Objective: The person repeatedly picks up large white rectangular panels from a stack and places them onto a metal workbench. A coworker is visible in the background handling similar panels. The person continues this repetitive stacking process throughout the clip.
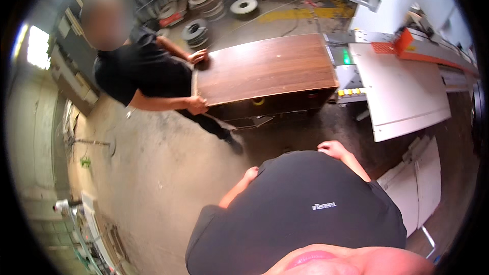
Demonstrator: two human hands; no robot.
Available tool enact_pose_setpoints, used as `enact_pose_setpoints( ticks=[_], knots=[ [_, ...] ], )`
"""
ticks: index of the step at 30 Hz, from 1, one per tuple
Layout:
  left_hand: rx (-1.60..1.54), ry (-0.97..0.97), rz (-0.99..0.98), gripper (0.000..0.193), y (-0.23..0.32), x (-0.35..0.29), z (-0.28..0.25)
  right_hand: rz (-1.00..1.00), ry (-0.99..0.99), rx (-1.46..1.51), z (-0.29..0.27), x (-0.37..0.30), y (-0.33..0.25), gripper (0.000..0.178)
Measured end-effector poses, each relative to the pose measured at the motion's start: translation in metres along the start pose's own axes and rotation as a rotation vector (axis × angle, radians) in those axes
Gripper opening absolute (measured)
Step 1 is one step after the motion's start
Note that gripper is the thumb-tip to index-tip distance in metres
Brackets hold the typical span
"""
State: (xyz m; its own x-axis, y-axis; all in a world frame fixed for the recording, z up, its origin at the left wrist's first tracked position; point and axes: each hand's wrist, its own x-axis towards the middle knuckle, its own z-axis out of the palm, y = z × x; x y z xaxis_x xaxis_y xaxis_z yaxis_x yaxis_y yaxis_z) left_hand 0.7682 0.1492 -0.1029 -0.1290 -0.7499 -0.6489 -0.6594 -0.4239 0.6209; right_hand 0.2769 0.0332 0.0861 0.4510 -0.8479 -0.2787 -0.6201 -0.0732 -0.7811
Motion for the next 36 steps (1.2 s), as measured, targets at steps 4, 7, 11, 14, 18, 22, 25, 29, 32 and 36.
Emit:
enact_pose_setpoints(
  ticks=[4, 7, 11, 14, 18, 22, 25, 29, 32, 36],
  knots=[
    [-0.122, 0.003, -0.163, 0.033, 0.065, -0.008, -0.046, 0.431, -0.068, 0.790, 0.044, -0.057, 0.049, 0.025],
    [-0.252, 0.041, -0.232, 0.032, 0.056, -0.004, -0.065, 0.501, -0.064, 0.619, 0.057, -0.073, 0.039, 0.026],
    [-0.240, 0.001, -0.186, 0.029, 0.102, 0.013, -0.072, 0.621, 0.044, 0.543, 0.060, -0.111, 0.041, 0.027],
    [-0.199, -0.040, -0.161, 0.031, 0.122, 0.022, -0.058, 0.693, 0.113, 0.540, 0.070, -0.137, 0.045, 0.028],
    [0.119, -0.117, -0.020, 0.040, 0.115, 0.046, -0.030, 0.797, 0.199, 0.559, 0.090, -0.177, 0.051, 0.029],
    [0.291, -0.282, 0.009, 0.045, 0.103, 0.045, -0.002, 0.892, 0.269, 0.582, 0.110, -0.219, 0.056, 0.031],
    [0.381, -0.291, 0.052, 0.045, 0.115, 0.046, -0.005, 0.941, 0.323, 0.617, 0.135, -0.245, 0.066, 0.032],
    [0.265, -0.266, -0.008, 0.040, 0.144, 0.051, -0.012, 1.004, 0.390, 0.663, 0.172, -0.274, 0.092, 0.035],
    [0.303, -0.252, -0.037, 0.037, 0.185, 0.053, 0.001, 0.917, 0.254, 0.291, 0.226, -0.317, 0.129, 0.036],
    [0.353, -0.326, -0.010, 0.035, 0.196, 0.027, 0.048, 1.021, 0.335, 0.077, 0.319, -0.368, 0.171, 0.036]
  ],
)
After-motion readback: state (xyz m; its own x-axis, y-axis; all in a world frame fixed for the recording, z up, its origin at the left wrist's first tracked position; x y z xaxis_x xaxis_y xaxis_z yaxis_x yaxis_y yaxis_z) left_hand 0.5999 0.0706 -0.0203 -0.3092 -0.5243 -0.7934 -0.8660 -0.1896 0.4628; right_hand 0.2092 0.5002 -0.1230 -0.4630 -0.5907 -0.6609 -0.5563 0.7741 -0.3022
